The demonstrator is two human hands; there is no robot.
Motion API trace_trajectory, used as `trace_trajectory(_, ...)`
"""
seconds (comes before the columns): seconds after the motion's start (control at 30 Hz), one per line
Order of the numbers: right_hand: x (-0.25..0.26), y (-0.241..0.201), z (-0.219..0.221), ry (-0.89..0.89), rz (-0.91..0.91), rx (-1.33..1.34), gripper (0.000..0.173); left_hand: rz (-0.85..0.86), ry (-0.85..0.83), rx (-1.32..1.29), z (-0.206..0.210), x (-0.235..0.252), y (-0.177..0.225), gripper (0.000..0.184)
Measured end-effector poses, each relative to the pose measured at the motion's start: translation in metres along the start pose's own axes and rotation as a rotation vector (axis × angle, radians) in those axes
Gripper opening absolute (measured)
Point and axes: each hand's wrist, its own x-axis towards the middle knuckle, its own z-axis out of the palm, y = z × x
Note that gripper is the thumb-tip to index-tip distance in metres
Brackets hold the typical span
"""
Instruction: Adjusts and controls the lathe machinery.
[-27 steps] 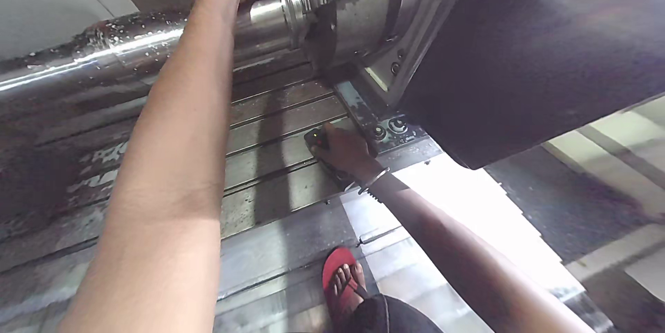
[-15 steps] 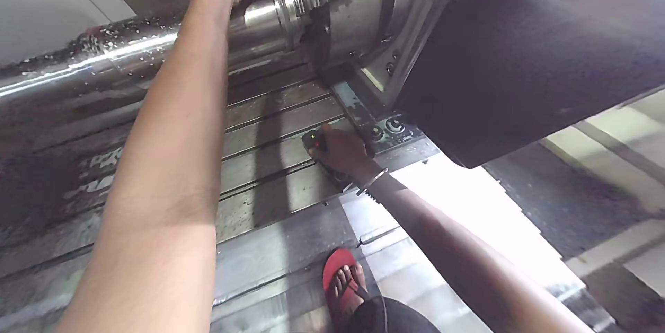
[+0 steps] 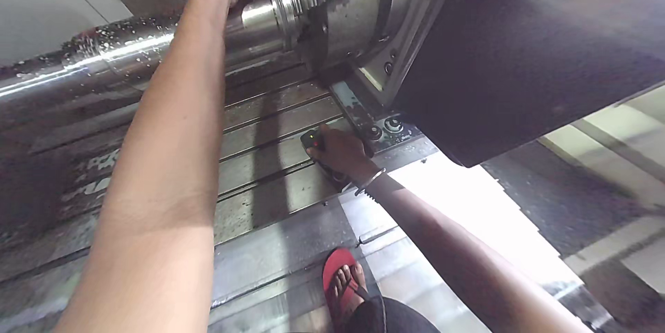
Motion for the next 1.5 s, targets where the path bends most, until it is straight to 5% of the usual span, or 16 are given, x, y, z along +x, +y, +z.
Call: trace_trajectory(1.5, 0.0002, 0.0025, -0.0005, -0.005, -0.022, 0.009, 0.059, 0.008, 0.011, -0.014, -0.0009, -0.0023, 0.0018, 0.03)
